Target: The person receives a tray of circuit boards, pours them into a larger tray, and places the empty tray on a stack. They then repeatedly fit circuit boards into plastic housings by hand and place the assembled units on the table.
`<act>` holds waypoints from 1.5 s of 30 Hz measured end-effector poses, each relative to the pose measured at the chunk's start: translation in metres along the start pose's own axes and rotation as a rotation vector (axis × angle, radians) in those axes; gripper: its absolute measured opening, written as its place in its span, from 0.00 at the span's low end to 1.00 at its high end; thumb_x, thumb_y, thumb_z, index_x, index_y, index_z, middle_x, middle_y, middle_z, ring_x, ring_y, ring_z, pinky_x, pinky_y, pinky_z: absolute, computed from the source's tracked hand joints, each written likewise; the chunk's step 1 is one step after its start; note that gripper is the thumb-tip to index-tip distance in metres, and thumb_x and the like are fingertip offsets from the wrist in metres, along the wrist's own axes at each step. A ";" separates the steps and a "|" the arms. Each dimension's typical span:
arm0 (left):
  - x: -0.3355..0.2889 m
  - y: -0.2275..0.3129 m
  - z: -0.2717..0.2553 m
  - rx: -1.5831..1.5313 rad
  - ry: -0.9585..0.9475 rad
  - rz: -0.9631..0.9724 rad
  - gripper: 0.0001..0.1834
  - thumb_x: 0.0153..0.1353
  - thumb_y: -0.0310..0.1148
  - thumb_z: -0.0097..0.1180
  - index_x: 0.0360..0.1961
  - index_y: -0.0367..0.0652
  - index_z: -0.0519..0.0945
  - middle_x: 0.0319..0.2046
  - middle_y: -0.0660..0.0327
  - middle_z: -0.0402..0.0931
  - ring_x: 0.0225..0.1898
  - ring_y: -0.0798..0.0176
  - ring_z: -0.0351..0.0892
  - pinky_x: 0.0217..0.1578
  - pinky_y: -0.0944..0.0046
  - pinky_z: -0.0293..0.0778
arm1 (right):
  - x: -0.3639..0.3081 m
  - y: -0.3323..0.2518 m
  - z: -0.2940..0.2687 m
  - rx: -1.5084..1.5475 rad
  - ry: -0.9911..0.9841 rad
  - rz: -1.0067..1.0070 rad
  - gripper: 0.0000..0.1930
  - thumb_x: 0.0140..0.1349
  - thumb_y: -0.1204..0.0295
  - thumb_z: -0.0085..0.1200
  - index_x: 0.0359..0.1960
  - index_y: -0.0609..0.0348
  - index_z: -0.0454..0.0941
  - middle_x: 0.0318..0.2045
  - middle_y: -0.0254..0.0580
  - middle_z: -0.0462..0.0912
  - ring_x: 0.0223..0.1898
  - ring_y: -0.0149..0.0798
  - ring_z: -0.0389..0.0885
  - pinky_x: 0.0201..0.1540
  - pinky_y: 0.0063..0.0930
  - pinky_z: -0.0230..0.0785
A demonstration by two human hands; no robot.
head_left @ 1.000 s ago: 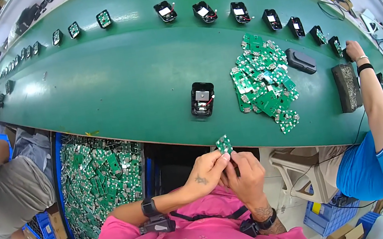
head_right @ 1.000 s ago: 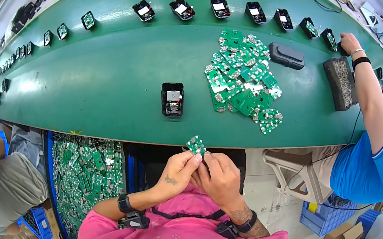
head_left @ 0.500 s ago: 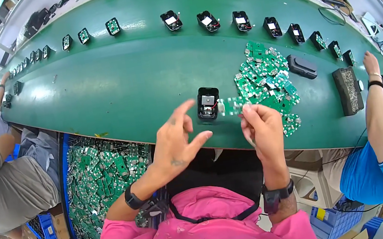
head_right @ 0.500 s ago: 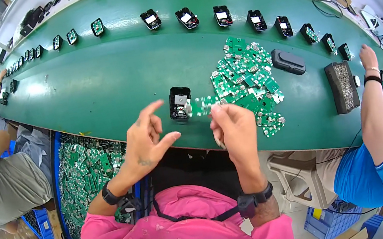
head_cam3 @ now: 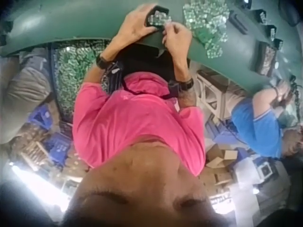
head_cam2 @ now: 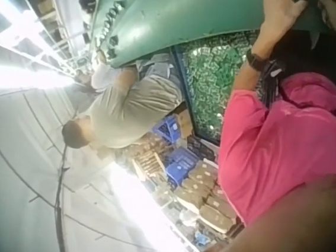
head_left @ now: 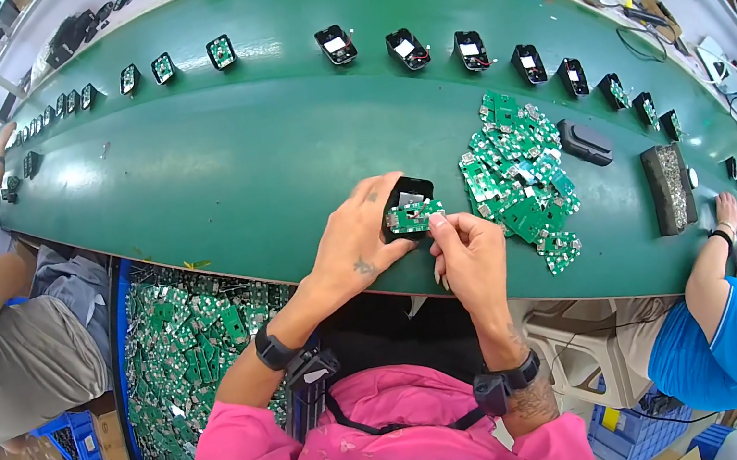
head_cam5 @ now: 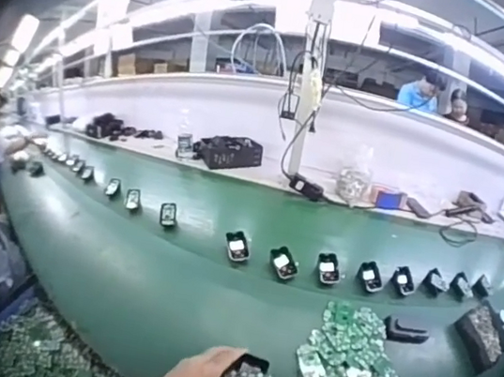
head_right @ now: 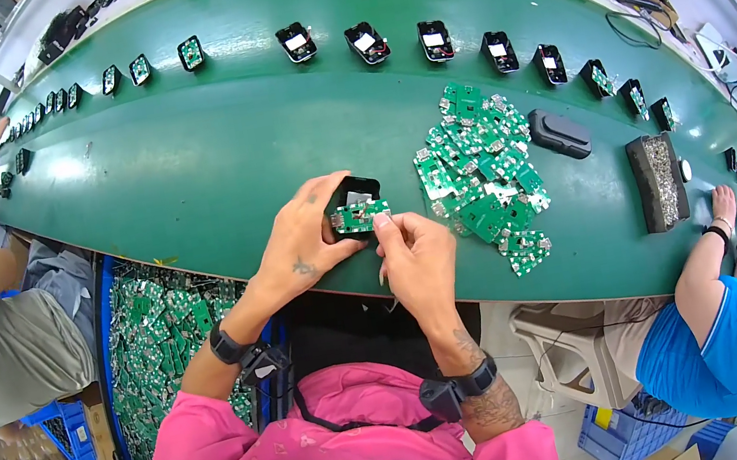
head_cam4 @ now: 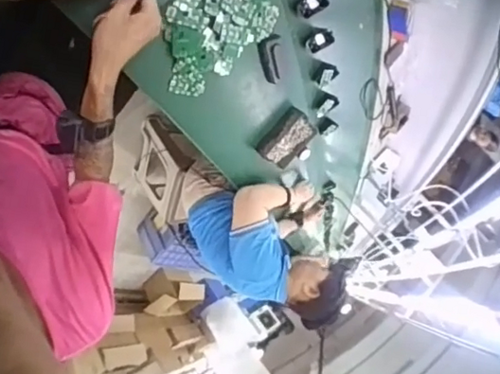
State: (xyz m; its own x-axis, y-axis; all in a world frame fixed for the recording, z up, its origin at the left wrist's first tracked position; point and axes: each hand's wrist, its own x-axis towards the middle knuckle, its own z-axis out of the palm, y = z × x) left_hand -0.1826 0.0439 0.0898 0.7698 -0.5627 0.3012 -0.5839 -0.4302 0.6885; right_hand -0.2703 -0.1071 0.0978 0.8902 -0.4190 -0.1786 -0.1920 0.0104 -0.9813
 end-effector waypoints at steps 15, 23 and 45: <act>-0.011 0.021 -0.006 -0.985 -0.170 -0.297 0.28 0.64 0.21 0.53 0.65 0.41 0.64 0.57 0.51 0.70 0.52 0.63 0.78 0.45 0.65 0.83 | -0.014 -0.009 0.001 -0.398 0.189 -0.510 0.09 0.65 0.72 0.61 0.33 0.68 0.82 0.21 0.37 0.77 0.20 0.25 0.70 0.22 0.24 0.60; -0.021 0.039 0.003 -0.447 0.063 0.003 0.25 0.62 0.20 0.53 0.61 0.40 0.70 0.44 0.47 0.79 0.38 0.61 0.84 0.36 0.61 0.79 | -0.019 -0.025 0.012 -0.404 0.246 -0.729 0.07 0.57 0.78 0.65 0.36 0.65 0.82 0.28 0.40 0.78 0.23 0.32 0.74 0.25 0.26 0.65; -0.040 0.083 -0.024 -0.748 0.219 -0.123 0.31 0.63 0.19 0.56 0.69 0.39 0.67 0.54 0.51 0.77 0.38 0.71 0.81 0.36 0.68 0.81 | -0.053 -0.053 0.000 -0.487 0.107 -1.005 0.03 0.63 0.80 0.59 0.37 0.62 0.80 0.32 0.46 0.81 0.32 0.44 0.80 0.34 0.32 0.72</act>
State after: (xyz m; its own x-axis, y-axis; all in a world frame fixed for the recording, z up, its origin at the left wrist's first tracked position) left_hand -0.2560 0.0477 0.1506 0.8964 -0.3566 0.2632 -0.2220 0.1527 0.9630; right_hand -0.3076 -0.0853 0.1597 0.6962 -0.1139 0.7087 0.4316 -0.7225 -0.5401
